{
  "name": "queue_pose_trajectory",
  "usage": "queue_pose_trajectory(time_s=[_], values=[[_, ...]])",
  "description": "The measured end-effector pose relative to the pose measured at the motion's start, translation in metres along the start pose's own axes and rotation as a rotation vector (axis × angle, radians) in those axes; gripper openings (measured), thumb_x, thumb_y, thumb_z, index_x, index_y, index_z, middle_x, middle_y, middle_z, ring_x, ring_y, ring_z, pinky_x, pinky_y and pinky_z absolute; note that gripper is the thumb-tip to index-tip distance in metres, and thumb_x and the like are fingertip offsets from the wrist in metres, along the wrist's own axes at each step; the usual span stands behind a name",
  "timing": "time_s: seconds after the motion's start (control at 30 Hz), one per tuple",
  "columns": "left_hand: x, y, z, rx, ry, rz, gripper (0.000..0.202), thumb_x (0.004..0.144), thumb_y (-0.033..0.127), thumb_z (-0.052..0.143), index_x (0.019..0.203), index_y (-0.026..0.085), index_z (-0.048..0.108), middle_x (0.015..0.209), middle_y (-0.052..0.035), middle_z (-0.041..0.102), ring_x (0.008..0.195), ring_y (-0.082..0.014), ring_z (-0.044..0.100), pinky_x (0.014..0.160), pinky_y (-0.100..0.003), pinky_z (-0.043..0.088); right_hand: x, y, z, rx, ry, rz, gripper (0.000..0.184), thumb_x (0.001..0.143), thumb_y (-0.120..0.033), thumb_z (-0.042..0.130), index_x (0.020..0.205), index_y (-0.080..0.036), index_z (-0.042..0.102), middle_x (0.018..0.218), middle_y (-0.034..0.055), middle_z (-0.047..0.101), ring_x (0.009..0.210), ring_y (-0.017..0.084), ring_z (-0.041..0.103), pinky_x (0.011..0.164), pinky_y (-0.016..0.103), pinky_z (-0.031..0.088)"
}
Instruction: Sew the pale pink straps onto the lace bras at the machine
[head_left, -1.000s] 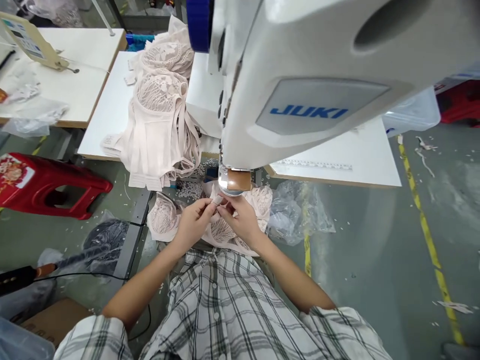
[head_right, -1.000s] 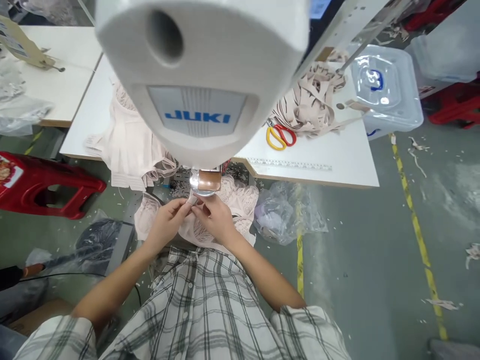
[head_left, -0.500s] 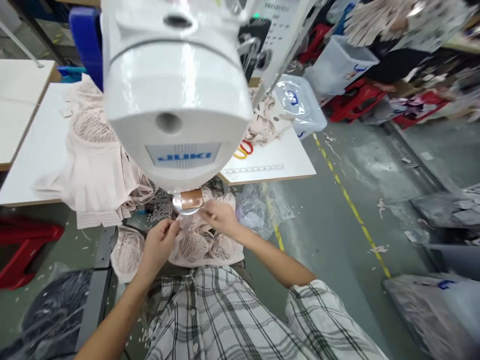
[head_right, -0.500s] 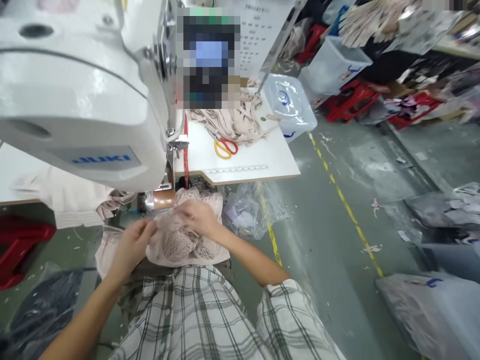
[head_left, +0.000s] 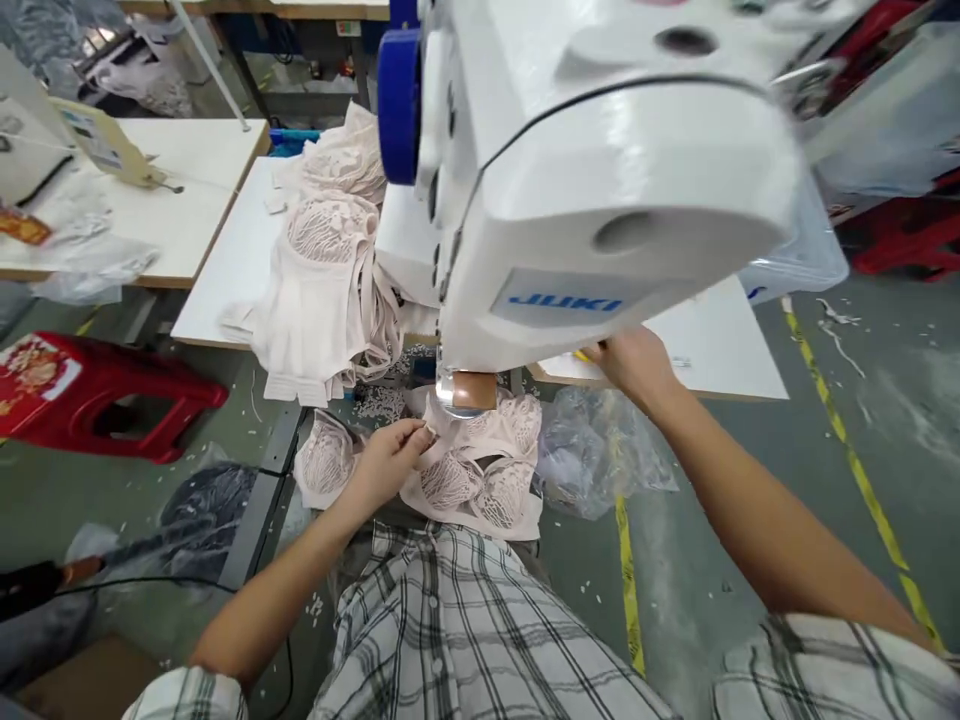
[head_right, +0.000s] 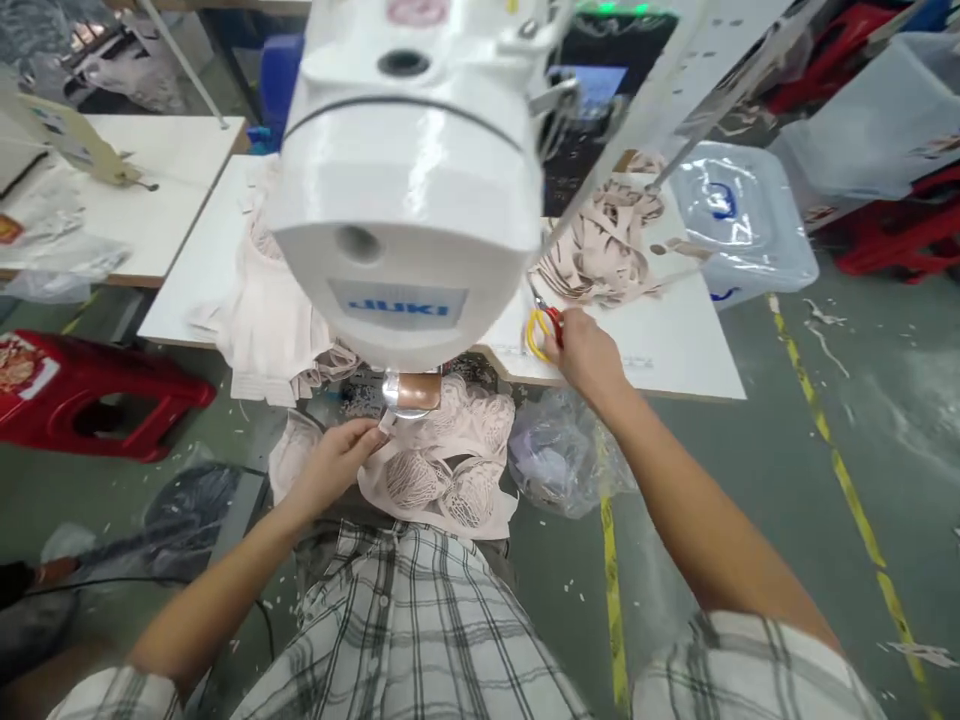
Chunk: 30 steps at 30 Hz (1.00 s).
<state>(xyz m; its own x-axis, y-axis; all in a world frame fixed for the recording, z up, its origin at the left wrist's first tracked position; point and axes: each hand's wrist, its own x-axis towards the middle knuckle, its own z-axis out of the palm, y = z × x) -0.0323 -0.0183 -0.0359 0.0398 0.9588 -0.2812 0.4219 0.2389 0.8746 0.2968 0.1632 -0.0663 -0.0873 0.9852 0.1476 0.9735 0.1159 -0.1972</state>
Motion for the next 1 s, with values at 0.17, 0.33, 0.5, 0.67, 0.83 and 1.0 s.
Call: queue_pose_trajectory(time_s=[0.17,0.33,0.5,0.67,0.83,1.0], values=[[0.002,0.003,-0.005,-0.31,-0.052,-0.142,0.035,0.091,0.049,0.054,0.081,0.017,0.065,0.061,0.0023,0.053,0.049,-0.009,0.04,0.048,-0.022,0.035,-0.134,-0.022,-0.007,0.435,-0.193,-0.058,0.044,0.084,-0.041,0.061,0.125,-0.026,0.056,0.096,0.0075,0.069,0.068,0.021,0.063,0.059,0.034,0.052],[0.007,0.002,0.0,-0.363,-0.066,-0.153,0.036,0.088,0.053,0.059,0.082,0.018,0.065,0.066,0.0005,0.057,0.055,-0.0111,0.049,0.05,-0.022,0.041,-0.204,-0.075,-0.004,0.495,-0.178,-0.376,0.046,0.085,-0.037,0.065,0.128,-0.027,0.054,0.118,0.0105,0.065,0.097,0.027,0.068,0.073,0.041,0.059],[0.003,0.008,0.004,-0.188,-0.051,-0.046,0.031,0.092,0.045,0.052,0.083,0.018,0.065,0.076,-0.0012,0.064,0.068,-0.0146,0.056,0.062,-0.025,0.045,-0.185,-0.103,0.006,0.55,-0.098,-0.414,0.045,0.088,-0.037,0.064,0.13,-0.025,0.053,0.12,0.0108,0.064,0.105,0.027,0.066,0.081,0.042,0.059],[-0.002,0.014,0.003,0.005,0.016,0.019,0.027,0.091,0.026,0.044,0.066,0.019,0.051,0.067,0.0017,0.051,0.064,-0.0134,0.046,0.059,-0.024,0.038,-0.172,-0.109,0.011,0.639,-0.189,-0.441,0.041,0.091,-0.037,0.063,0.13,-0.027,0.054,0.123,0.0086,0.066,0.107,0.025,0.066,0.081,0.038,0.058],[-0.001,0.015,-0.002,-0.167,-0.067,-0.048,0.024,0.094,0.034,0.044,0.084,0.02,0.06,0.073,0.0016,0.055,0.063,-0.0124,0.048,0.058,-0.022,0.04,-0.185,-0.102,0.013,0.754,-0.209,-0.303,0.036,0.09,-0.029,0.062,0.125,-0.032,0.058,0.109,0.005,0.069,0.086,0.021,0.067,0.07,0.034,0.057],[0.002,0.013,-0.007,-0.155,-0.035,-0.025,0.033,0.093,0.048,0.05,0.078,0.02,0.057,0.067,0.0024,0.054,0.06,-0.012,0.049,0.056,-0.022,0.041,-0.195,-0.102,0.014,0.78,-0.158,-0.288,0.05,0.074,-0.023,0.068,0.122,-0.029,0.054,0.113,0.0077,0.064,0.08,0.021,0.062,0.064,0.035,0.055]])
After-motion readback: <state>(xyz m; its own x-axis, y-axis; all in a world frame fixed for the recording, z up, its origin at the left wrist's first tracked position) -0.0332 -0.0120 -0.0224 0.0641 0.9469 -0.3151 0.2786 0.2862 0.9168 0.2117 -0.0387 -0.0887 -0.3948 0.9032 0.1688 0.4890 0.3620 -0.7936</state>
